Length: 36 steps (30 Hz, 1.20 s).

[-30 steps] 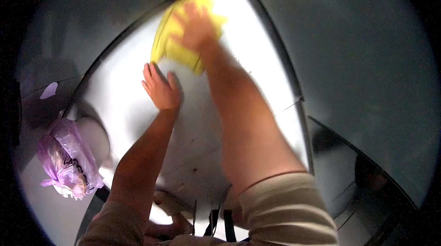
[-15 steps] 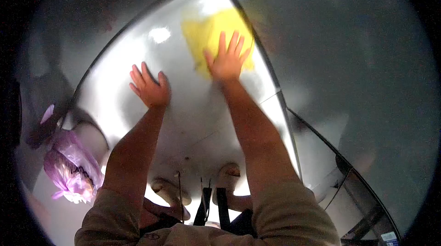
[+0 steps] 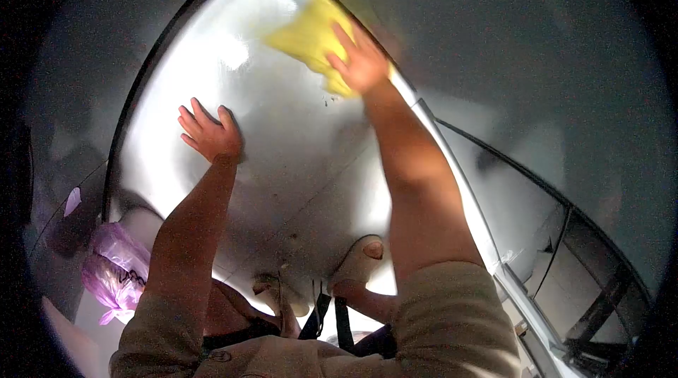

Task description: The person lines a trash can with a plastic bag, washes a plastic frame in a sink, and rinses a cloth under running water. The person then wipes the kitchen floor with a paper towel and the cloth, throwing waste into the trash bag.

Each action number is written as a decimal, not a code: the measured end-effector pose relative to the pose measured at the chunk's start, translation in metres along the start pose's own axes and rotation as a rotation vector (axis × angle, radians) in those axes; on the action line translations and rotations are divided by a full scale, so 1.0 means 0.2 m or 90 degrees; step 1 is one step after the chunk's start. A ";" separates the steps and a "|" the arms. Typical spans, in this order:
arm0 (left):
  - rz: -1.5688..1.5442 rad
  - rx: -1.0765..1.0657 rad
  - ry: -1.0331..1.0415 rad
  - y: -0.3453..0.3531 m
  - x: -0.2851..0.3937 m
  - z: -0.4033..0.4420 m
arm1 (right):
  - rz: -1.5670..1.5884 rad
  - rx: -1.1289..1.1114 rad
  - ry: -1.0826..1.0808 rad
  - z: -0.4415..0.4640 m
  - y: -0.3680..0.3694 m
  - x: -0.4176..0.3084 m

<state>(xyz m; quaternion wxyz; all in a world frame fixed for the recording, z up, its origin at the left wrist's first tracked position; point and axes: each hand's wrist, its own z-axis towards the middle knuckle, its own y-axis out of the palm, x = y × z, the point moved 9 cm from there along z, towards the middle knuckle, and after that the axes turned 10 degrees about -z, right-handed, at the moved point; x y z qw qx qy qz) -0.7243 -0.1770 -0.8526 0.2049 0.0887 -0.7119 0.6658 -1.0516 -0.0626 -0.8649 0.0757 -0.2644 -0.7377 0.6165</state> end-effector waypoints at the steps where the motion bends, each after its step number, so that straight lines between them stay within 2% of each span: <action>1: 0.000 0.001 0.006 0.00 0.00 0.00 | -0.034 -0.018 0.049 -0.21 0.03 0.10; 2: -0.002 0.004 0.008 0.00 -0.01 0.01 | -0.110 -0.013 0.119 -0.42 0.10 0.15; 3: -0.004 0.007 0.010 0.00 -0.01 0.01 | -0.252 0.033 0.116 -0.59 0.19 0.13; 4: -0.001 0.009 0.003 -0.01 -0.01 0.01 | -0.276 -0.034 0.134 -0.74 0.26 0.03; 6: 0.005 0.011 0.003 -0.01 0.00 0.02 | -0.124 0.088 0.021 -0.88 0.34 -0.33; 7: 0.005 0.022 0.013 -0.02 0.01 0.03 | -0.088 0.194 -0.095 -0.84 0.28 -0.53; 9: 0.018 0.033 0.029 0.00 0.00 0.01 | -0.051 -0.162 -0.145 -0.56 0.34 -0.75; 10: 0.009 0.033 0.026 0.01 -0.01 0.00 | -0.175 -0.212 -0.181 -0.39 0.26 -0.80; 11: -0.002 0.028 0.019 0.00 0.00 0.01 | -0.300 -0.267 -0.218 -0.24 0.24 -0.78; 12: -0.004 0.027 0.014 0.01 -0.01 0.01 | -0.213 -0.152 -0.216 -0.10 0.25 -0.70; 14: 0.014 0.022 0.008 0.01 -0.01 0.02 | -0.193 0.019 -0.105 0.04 0.13 -0.37; 16: 0.022 0.022 0.006 0.01 -0.01 0.02 | -0.072 0.105 0.042 -0.13 0.02 -0.10; 17: 0.017 0.009 -0.006 0.00 0.00 0.02 | -0.107 0.127 0.084 -0.25 0.04 -0.05; 18: 0.021 0.009 -0.003 0.00 0.00 0.01 | -0.190 0.132 0.122 -0.40 0.09 -0.07; 19: 0.025 0.009 0.000 0.01 0.00 0.01 | -0.166 0.094 0.127 -0.57 0.21 -0.12; 20: 0.030 0.011 0.003 0.01 0.00 0.02 | -0.151 0.001 0.091 -0.74 0.26 -0.26; 21: 0.032 -0.008 -0.004 0.01 0.00 0.02 | -0.193 -0.164 0.034 -0.91 0.37 -0.39; 23: 0.034 -0.010 -0.001 0.00 0.01 0.01 | -0.159 -0.211 -0.029 -1.12 0.45 -0.48; 26: 0.007 -0.003 0.004 0.01 0.00 0.01 | -0.184 -0.188 -0.044 -1.11 0.41 -0.43; 28: -0.005 -0.004 -0.005 -0.01 0.00 0.00 | -0.178 -0.156 0.048 -0.94 0.33 -0.37; 32: 0.028 0.014 0.012 0.01 0.00 0.01 | -0.094 0.109 0.236 -0.35 0.18 -0.24; 33: 0.035 0.018 0.013 0.01 0.00 0.01 | -0.148 0.134 0.264 -0.26 0.14 -0.27; 36: 0.074 0.024 0.003 0.02 -0.01 0.02 | -0.240 0.055 0.060 -0.29 0.21 -0.44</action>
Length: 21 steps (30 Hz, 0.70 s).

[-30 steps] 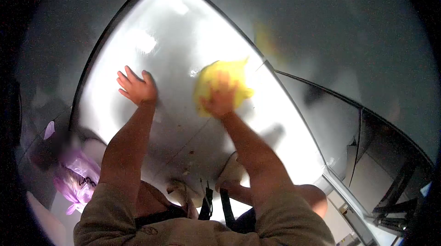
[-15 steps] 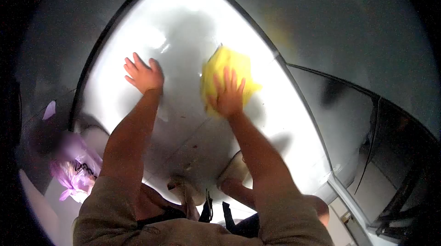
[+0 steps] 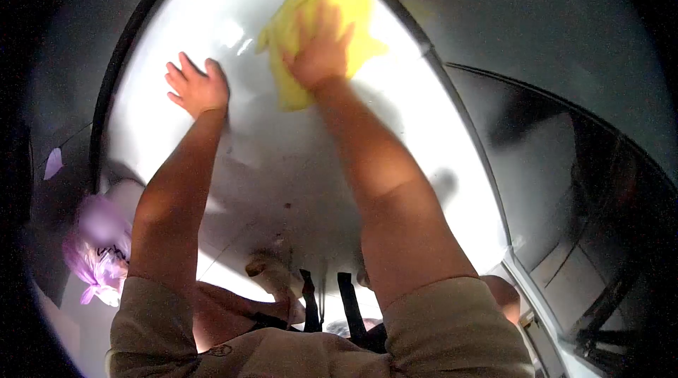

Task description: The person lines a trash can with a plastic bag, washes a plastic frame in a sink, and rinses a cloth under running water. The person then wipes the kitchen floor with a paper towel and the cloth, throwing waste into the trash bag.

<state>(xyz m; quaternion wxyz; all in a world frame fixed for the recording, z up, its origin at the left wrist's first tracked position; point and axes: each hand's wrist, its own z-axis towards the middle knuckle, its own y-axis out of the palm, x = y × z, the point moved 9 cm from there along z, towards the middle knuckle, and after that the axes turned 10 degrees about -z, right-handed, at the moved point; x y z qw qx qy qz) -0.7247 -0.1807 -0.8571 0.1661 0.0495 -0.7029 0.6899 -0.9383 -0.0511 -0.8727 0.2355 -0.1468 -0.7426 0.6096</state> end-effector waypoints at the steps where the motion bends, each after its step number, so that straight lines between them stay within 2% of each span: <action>1: -0.005 0.006 0.008 0.00 0.00 0.00 | 0.039 -0.008 -0.081 -0.11 -0.02 -0.05; 2: -0.011 0.007 0.014 0.01 -0.02 0.00 | 0.077 -0.021 -0.163 -0.29 -0.02 -0.09; 4: -0.017 0.018 0.022 0.01 0.00 0.00 | 0.233 -0.044 -0.172 -0.65 0.03 0.04; 6: -0.022 0.012 0.020 0.02 -0.01 0.00 | 0.170 -0.078 -0.091 -0.91 0.13 0.35; 8: -0.008 0.041 0.026 0.02 -0.03 0.00 | 0.064 -0.094 0.036 -0.98 0.30 0.74; 10: -0.014 0.034 0.020 0.05 -0.04 0.01 | 0.001 -0.005 0.206 -0.87 0.30 0.98; 13: -0.008 0.006 0.004 0.02 -0.02 0.00 | -0.080 0.058 0.342 -0.76 0.32 0.91; 15: 0.001 -0.013 -0.007 0.04 -0.03 0.01 | 0.011 -0.043 0.103 -0.85 0.23 0.57; 17: -0.015 -0.062 -0.003 0.06 -0.05 0.02 | 0.182 -0.059 -0.004 -1.12 0.19 0.48; 19: -0.031 -0.128 0.008 0.03 -0.07 0.06 | 0.209 -0.099 0.078 -1.47 0.26 0.68; 21: -0.053 -0.082 0.127 -0.06 -0.01 0.00 | 0.082 -0.045 0.204 -1.75 0.39 0.97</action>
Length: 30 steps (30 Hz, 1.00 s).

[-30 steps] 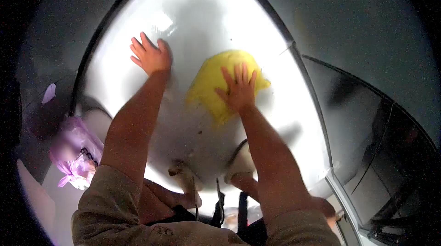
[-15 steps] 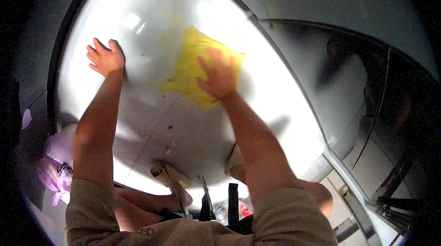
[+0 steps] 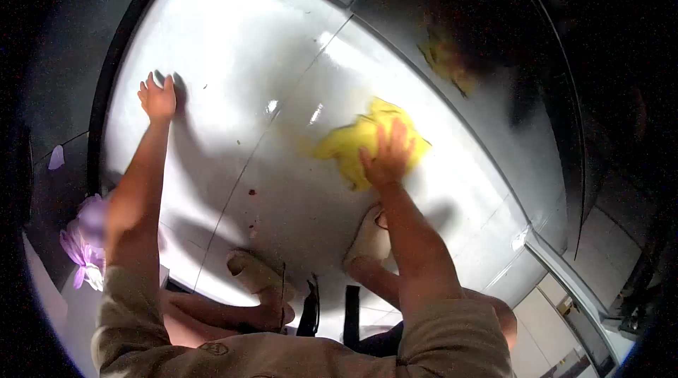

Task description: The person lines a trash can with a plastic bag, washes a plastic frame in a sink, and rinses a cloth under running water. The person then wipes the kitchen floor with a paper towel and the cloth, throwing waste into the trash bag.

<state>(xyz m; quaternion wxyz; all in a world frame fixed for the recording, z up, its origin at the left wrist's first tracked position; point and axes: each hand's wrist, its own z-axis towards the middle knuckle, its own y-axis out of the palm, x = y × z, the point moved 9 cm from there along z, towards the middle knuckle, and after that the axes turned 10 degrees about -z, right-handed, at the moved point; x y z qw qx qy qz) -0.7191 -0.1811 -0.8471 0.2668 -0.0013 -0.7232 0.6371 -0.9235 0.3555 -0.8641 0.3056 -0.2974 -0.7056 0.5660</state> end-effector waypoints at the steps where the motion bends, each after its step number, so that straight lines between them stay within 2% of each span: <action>1: -0.002 0.018 0.060 -0.05 0.07 -0.08 | -0.059 -0.036 0.066 0.02 0.04 0.11; 2: -0.076 0.030 0.204 -0.06 0.20 -0.22 | -0.042 0.002 0.137 0.09 0.08 0.19; 3: -0.083 0.006 0.244 -0.06 0.33 -0.42 | 0.010 0.036 0.260 0.22 0.06 0.24; 4: -0.143 -0.032 0.240 -0.02 0.40 -0.61 | 0.039 0.056 0.347 0.35 0.07 0.25; 5: -0.177 -0.121 0.196 0.02 0.49 -0.78 | 0.100 0.090 0.361 0.51 0.04 0.18; 6: -0.220 -0.186 0.203 0.07 0.52 -0.93 | 0.086 -0.010 0.306 0.65 -0.04 0.02; 7: -0.228 -0.205 0.159 0.07 0.54 -1.04 | 0.036 -0.083 0.170 0.73 -0.04 -0.22; 8: -0.288 -0.203 0.123 0.06 0.54 -1.11 | 0.048 -0.082 0.010 0.70 -0.13 -0.50; 9: -0.263 -0.185 0.111 0.06 0.48 -1.18 | 0.059 0.040 -0.130 0.62 -0.18 -0.75; 10: -0.234 -0.177 0.111 0.05 0.44 -1.22 | 0.183 0.068 -0.250 0.49 -0.21 -0.94; 12: -0.212 -0.152 0.082 -0.03 0.31 -1.22 | 0.266 0.059 -0.400 0.24 -0.24 -1.05; 14: -0.227 -0.122 0.018 -0.14 0.13 -1.21 | 0.223 0.031 -0.437 0.09 -0.14 -0.91; 17: -0.135 -0.056 -0.032 -0.25 -0.23 -1.24 | 0.106 0.026 -0.240 0.16 -0.11 -0.40; 19: -0.066 -0.118 -0.203 -0.22 -0.45 -1.33 | 0.054 0.066 -0.064 0.36 -0.09 -0.19; 20: -0.027 -0.153 -0.287 -0.20 -0.55 -1.39 | -0.008 0.066 0.007 0.50 -0.07 -0.21; 21: -0.030 -0.154 -0.300 -0.18 -0.59 -1.43 | 0.011 0.053 0.067 0.63 -0.06 -0.28; 22: -0.031 -0.154 -0.313 -0.16 -0.61 -1.47 | -0.013 0.093 0.052 0.74 -0.11 -0.43; 23: -0.033 -0.152 -0.325 -0.14 -0.62 -1.51 | 0.051 0.050 0.006 0.84 -0.09 -0.63; 26: 0.014 -0.263 -0.291 -0.19 -0.53 -1.52 | 0.082 0.149 -0.354 0.62 -0.31 -1.42; 28: 0.040 -0.325 -0.277 -0.22 -0.50 -1.52 | 0.141 0.085 -0.504 0.32 -0.33 -1.62; 30: 0.036 -0.356 -0.260 -0.23 -0.57 -1.55 | 0.168 -0.011 -0.555 0.08 -0.24 -1.58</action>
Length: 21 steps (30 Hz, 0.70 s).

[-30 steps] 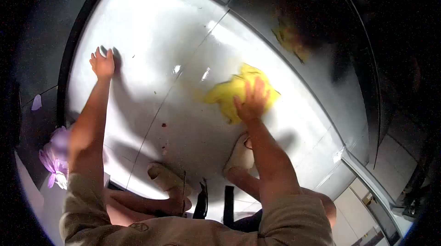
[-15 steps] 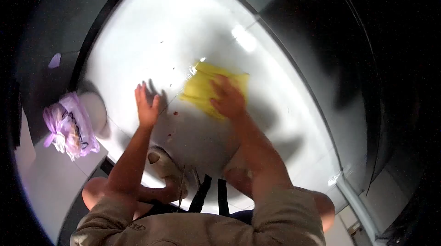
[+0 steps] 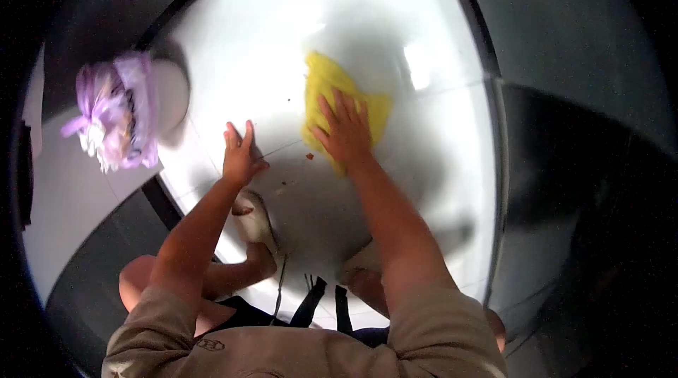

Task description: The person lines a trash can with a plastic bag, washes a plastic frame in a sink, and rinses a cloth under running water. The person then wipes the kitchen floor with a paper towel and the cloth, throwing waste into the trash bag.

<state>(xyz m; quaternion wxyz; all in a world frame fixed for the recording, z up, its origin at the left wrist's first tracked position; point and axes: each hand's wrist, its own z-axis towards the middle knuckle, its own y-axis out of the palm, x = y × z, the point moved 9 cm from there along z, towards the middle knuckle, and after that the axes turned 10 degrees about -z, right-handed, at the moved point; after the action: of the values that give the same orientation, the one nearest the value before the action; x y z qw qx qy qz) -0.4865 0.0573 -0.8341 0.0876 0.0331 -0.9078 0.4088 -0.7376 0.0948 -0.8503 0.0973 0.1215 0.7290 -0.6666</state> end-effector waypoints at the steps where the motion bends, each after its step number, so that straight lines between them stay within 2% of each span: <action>1: 0.003 -0.018 0.008 0.03 -0.04 0.00 | -0.015 -0.032 0.009 -0.12 0.02 0.01; 4: 0.016 -0.013 -0.021 0.04 -0.06 0.01 | -0.136 -0.096 0.103 -0.24 0.02 0.30; 5: 0.025 -0.027 -0.030 0.03 -0.05 0.01 | -0.199 0.025 0.124 -0.22 -0.01 0.42; 7: 0.004 0.009 -0.013 0.01 -0.02 0.00 | -0.209 0.063 0.297 -0.07 -0.07 0.64; 8: 0.009 -0.014 -0.038 0.01 -0.02 0.04 | -0.183 0.027 0.371 0.05 -0.11 0.67; 11: 0.029 -0.047 -0.063 0.01 0.00 0.03 | -0.242 0.007 0.414 0.16 -0.15 0.72; 14: 0.032 -0.045 -0.061 -0.01 0.03 0.01 | -0.219 0.070 0.349 0.46 -0.09 0.71; 16: 0.027 -0.023 -0.059 -0.02 0.03 0.04 | -0.162 0.055 0.208 0.81 -0.04 0.48; 18: 0.015 0.000 -0.032 -0.05 0.03 0.01 | -0.200 0.091 -0.052 0.98 0.00 0.00; 19: 0.000 0.007 -0.019 -0.05 0.04 -0.01 | -0.173 0.094 -0.129 0.95 0.03 -0.21; 21: -0.013 0.029 -0.010 -0.03 0.02 0.00 | -0.327 -0.022 -0.332 0.68 0.08 -0.61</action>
<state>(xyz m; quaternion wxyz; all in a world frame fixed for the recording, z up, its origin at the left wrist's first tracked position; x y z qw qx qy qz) -0.4895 0.0536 -0.8281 0.0839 0.0475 -0.8985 0.4282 -0.6185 -0.0456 -0.8412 0.1112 -0.2413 0.6978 -0.6652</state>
